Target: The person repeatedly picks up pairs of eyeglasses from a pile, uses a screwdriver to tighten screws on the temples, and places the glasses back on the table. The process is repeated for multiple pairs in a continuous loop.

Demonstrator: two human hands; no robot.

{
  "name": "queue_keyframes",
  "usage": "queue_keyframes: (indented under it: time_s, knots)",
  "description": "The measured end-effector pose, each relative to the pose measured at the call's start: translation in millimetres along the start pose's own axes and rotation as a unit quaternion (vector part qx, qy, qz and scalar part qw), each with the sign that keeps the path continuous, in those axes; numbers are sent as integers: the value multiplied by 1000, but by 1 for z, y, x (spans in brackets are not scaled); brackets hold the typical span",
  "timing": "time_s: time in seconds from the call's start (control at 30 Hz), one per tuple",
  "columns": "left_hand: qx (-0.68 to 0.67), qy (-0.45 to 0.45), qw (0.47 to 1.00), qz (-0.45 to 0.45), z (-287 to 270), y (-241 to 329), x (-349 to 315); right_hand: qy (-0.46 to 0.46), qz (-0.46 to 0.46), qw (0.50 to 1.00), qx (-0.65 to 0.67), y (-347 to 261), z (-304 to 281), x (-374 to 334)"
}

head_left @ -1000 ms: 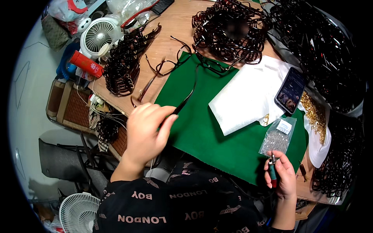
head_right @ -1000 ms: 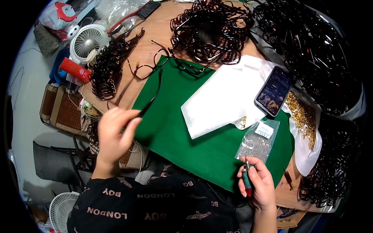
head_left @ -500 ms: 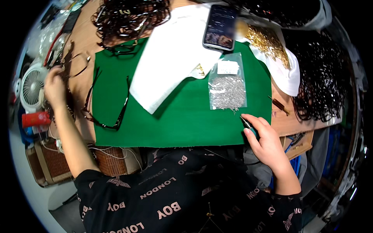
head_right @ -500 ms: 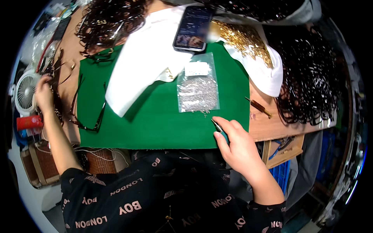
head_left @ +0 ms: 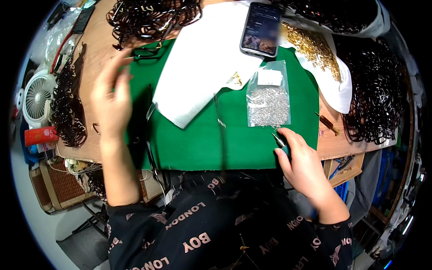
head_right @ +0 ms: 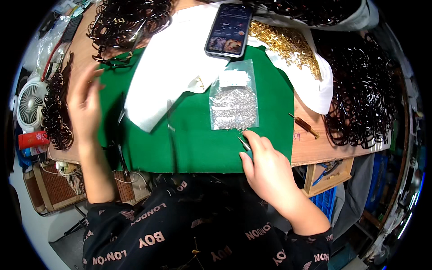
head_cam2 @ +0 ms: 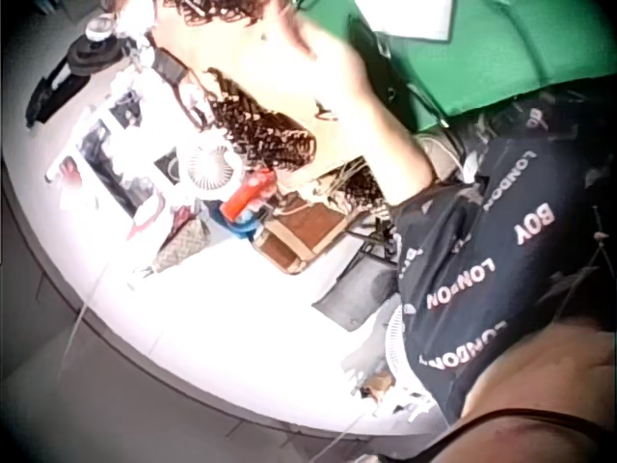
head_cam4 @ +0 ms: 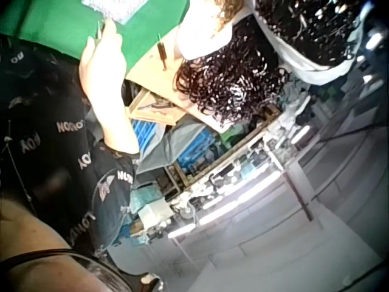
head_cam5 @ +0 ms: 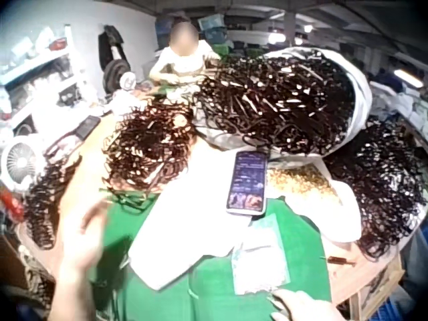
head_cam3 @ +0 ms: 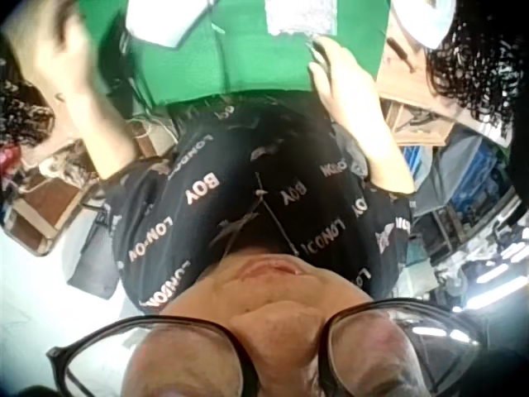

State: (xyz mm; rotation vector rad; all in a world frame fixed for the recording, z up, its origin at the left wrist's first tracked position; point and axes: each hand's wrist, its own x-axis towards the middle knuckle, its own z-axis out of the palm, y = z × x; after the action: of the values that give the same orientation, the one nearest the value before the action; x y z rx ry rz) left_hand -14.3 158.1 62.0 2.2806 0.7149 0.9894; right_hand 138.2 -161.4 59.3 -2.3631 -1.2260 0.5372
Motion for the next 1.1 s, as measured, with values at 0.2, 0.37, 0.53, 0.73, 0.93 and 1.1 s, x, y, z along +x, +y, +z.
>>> queue_keyframes:
  time_s: [0.2,0.37,0.53,0.73,0.93,1.1]
  knots:
    - [-18,-14,983,184,-4,65,-45,35,22,997,66,7,2,-10]
    - [-52,-302,945,113,63,82,-106,3,39,996,82,2,-2,-10]
    - [-59,-341,930,125,70,78,-100,17,32,994,99,8,-2,-15]
    - [-277,-216,936,-34,38,103,-111,10,16,995,95,7,-2,-11]
    - [-531,-159,832,0,-44,117,-74,2,-6,1000,-11,5,4,-13]
    - [-368,-55,901,223,-42,120,-42,0,-19,999,-35,1,-2,-9]
